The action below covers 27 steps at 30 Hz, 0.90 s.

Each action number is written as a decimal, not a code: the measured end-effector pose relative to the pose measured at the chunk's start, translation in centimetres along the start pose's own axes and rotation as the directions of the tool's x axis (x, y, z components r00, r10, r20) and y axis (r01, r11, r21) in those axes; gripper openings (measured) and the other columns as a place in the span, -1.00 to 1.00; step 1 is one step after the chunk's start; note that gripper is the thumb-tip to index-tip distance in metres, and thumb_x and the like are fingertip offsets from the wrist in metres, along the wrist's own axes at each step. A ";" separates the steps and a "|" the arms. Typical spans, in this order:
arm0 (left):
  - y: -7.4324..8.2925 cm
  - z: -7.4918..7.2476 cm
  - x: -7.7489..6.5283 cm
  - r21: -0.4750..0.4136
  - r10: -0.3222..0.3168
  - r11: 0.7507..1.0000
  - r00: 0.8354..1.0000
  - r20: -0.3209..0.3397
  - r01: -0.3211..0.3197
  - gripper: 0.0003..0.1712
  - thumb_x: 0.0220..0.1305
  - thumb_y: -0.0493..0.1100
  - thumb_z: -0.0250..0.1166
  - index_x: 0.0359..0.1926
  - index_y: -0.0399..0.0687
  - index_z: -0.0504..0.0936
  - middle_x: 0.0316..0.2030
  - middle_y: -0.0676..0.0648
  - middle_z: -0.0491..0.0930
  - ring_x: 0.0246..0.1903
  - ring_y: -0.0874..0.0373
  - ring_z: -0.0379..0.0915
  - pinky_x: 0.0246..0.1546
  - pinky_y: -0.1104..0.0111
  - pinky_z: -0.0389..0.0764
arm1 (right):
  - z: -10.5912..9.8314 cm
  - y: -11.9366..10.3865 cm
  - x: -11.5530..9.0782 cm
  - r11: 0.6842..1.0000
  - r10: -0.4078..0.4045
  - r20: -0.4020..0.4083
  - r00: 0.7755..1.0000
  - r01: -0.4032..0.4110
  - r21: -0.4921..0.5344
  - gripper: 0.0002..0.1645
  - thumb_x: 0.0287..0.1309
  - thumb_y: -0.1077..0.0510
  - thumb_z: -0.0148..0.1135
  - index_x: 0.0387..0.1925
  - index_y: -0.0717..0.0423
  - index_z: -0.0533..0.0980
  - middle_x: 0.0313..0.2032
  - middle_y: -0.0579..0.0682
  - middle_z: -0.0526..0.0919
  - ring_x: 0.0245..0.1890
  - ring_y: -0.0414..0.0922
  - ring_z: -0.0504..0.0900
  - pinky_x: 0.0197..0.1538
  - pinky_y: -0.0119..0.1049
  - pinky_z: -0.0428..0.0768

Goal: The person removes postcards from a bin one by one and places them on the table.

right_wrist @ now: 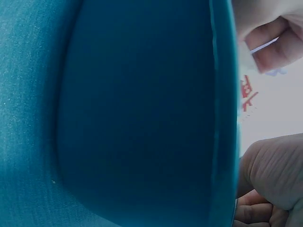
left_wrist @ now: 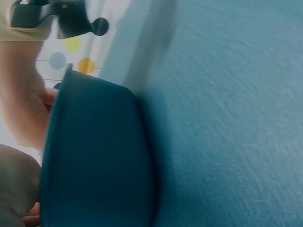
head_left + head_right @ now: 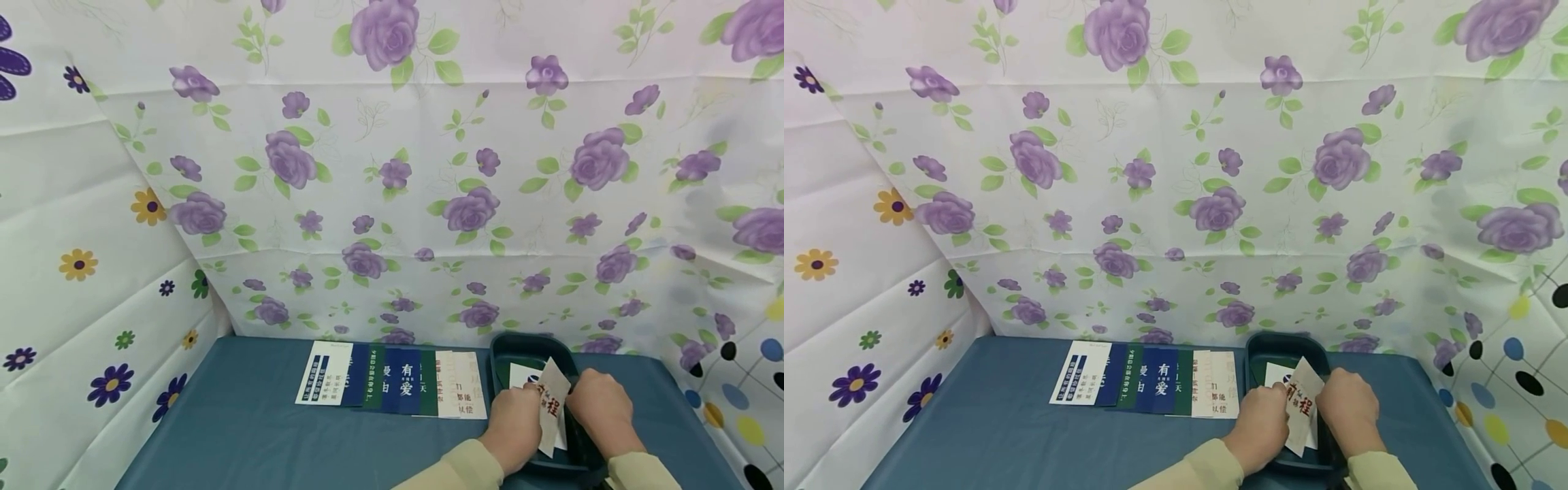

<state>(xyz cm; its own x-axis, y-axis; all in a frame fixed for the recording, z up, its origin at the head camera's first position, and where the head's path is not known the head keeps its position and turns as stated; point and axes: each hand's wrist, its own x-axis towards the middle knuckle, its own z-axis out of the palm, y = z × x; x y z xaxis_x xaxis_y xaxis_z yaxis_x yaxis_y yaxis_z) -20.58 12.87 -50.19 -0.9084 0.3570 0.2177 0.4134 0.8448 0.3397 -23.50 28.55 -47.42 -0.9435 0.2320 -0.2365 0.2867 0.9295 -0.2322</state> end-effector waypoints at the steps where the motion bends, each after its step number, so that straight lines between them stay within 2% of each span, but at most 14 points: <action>1: -0.1 -0.2 0.0 -0.039 -0.006 0.999 1.000 0.003 0.006 -0.84 0.11 -0.16 0.32 -0.26 0.01 0.56 -0.59 0.16 0.57 -0.67 0.46 0.37 -0.73 0.58 0.31 | 0.0 0.0 0.0 1.000 0.002 -0.001 1.000 -0.002 -0.001 -0.81 0.06 0.19 0.16 -0.45 0.28 0.55 -0.55 0.16 0.58 -0.62 -0.01 0.49 -0.61 -0.17 0.39; 6: -0.3 -1.2 -0.1 -0.213 -0.068 0.975 0.998 0.012 0.069 -0.83 0.12 -0.16 0.35 -0.24 0.00 0.56 -0.51 0.12 0.61 -0.57 0.46 0.47 -0.67 0.61 0.38 | 0.0 0.1 0.2 1.000 0.003 -0.001 1.000 -0.003 -0.008 -0.71 0.04 0.14 0.23 -0.32 0.34 0.54 -0.49 0.22 0.60 -0.60 0.00 0.51 -0.61 -0.15 0.41; 12: -0.8 -2.6 -0.4 -0.374 -0.157 0.914 0.987 0.031 0.157 -0.82 0.13 -0.19 0.35 -0.22 0.01 0.57 -0.45 0.09 0.63 -0.50 0.45 0.51 -0.65 0.58 0.42 | 0.0 0.2 0.4 1.000 -0.004 0.008 1.000 0.004 -0.023 -0.62 0.03 0.09 0.28 -0.26 0.37 0.54 -0.48 0.21 0.60 -0.59 0.00 0.52 -0.59 -0.15 0.43; 16: -1.4 -3.4 -0.5 -0.435 -0.192 0.884 0.981 -0.008 0.170 -0.78 0.13 -0.20 0.35 -0.16 0.02 0.59 -0.40 0.07 0.66 -0.47 0.45 0.53 -0.63 0.61 0.42 | 0.0 0.0 0.6 0.999 0.008 -0.001 1.000 -0.008 -0.043 -0.56 0.01 0.07 0.31 -0.21 0.39 0.53 -0.41 0.28 0.61 -0.55 0.03 0.54 -0.57 -0.09 0.47; 21: -2.3 -4.5 -0.5 -0.527 -0.240 0.828 0.970 -0.029 0.189 -0.78 0.14 -0.20 0.33 -0.15 0.05 0.60 -0.39 0.09 0.65 -0.47 0.45 0.52 -0.60 0.59 0.45 | 0.1 0.0 0.7 0.999 0.016 -0.008 1.000 -0.016 -0.049 -0.55 -0.02 0.07 0.32 -0.21 0.38 0.54 -0.35 0.35 0.61 -0.52 0.08 0.55 -0.56 -0.05 0.48; 27: -3.7 -6.0 -0.5 -0.560 -0.259 0.813 0.960 -0.104 0.159 -0.87 0.17 -0.20 0.30 -0.21 0.02 0.61 -0.42 0.10 0.63 -0.52 0.49 0.46 -0.60 0.58 0.43 | 0.3 0.0 0.9 0.998 0.024 -0.025 0.999 -0.025 -0.051 -0.52 -0.05 0.05 0.34 -0.20 0.37 0.54 -0.34 0.35 0.61 -0.51 0.09 0.56 -0.57 -0.04 0.47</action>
<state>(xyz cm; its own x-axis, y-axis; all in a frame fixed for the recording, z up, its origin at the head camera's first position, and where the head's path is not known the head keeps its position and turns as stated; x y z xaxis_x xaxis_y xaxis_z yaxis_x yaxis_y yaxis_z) -21.32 7.16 -46.09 -0.9730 0.0823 0.2158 0.2266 0.5205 0.8232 -24.28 28.70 -47.87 -0.9402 0.2615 -0.2182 0.3017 0.9368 -0.1774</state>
